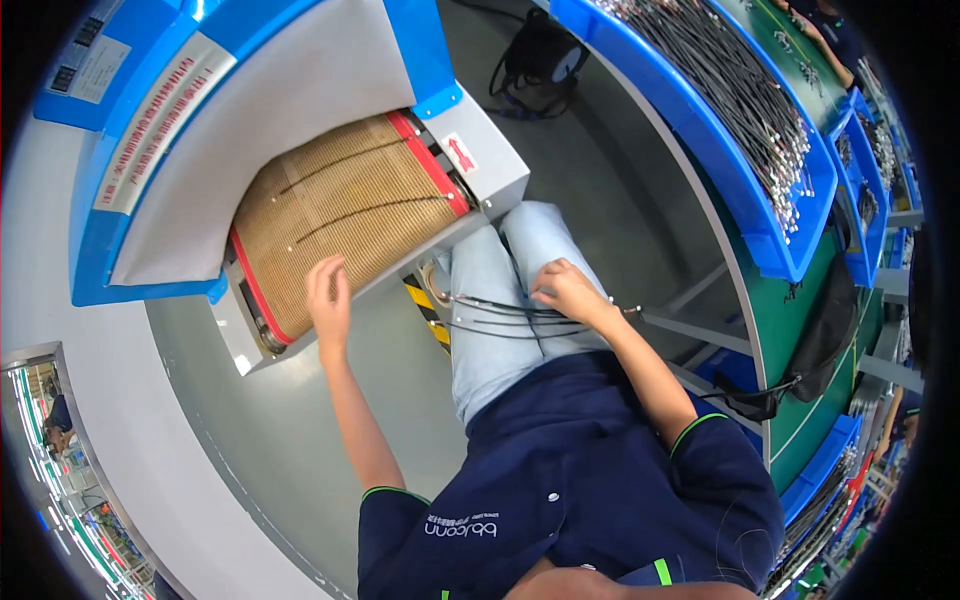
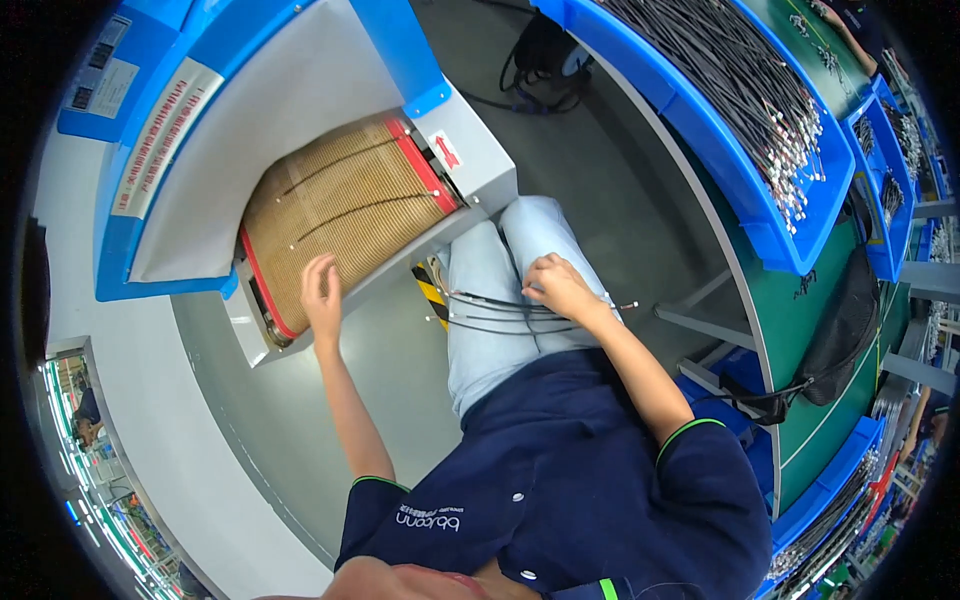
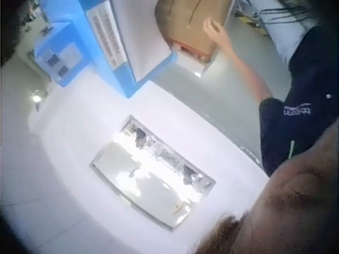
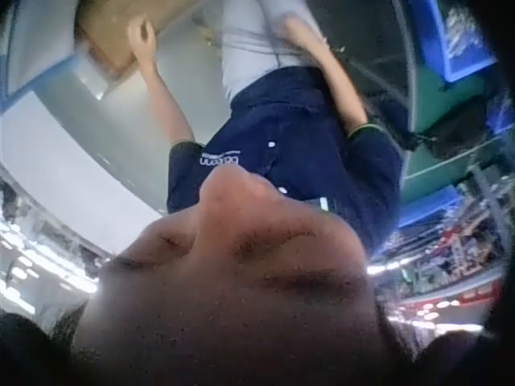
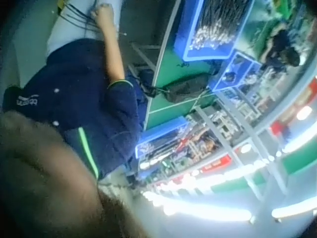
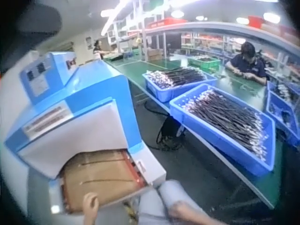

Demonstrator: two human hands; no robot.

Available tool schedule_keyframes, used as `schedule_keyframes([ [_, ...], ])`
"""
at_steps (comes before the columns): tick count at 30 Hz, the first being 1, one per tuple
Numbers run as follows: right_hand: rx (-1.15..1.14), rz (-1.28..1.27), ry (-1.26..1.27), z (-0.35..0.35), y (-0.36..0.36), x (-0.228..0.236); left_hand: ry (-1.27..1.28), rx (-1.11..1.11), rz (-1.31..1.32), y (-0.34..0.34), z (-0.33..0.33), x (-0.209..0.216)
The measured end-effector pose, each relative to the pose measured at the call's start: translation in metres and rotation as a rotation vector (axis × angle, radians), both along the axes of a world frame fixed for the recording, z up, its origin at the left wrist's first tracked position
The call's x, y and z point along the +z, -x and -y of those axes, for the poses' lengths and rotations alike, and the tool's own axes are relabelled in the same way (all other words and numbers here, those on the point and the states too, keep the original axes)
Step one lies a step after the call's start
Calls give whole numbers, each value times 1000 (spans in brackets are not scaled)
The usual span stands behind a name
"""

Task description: The person picks up bundles of electronic wires by hand and feeds them into a processing machine on a factory assembly line.

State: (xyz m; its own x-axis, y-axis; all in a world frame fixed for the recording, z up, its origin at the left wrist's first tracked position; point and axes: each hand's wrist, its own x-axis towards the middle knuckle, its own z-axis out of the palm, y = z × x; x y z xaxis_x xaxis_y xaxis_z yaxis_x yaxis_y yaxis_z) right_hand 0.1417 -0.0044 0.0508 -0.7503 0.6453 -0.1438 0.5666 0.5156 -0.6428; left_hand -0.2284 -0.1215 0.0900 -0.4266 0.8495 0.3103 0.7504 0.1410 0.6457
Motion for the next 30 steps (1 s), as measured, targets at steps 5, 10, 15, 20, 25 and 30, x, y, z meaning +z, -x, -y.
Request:
schedule_keyframes([
  [5, 44, 50, 32, 14, -32, -47, 148, -168, 324, -86, -9, -68],
  [10, 32, 88, 29, 5, -48, -46, 257, -243, 367, -144, -6, -133],
  [15, -61, -9, 121, -9, -70, -42, 468, -282, 564, -172, -13, -136],
  [20, -159, -9, 315, -18, -73, -28, 241, -263, 283, -184, -26, -126],
  [25, -120, -140, 274, -26, -73, -17, 357, -497, -16, -184, -39, -122],
  [30, -73, -86, 377, -40, -90, 7, 373, -492, 67, -178, -32, -120],
])
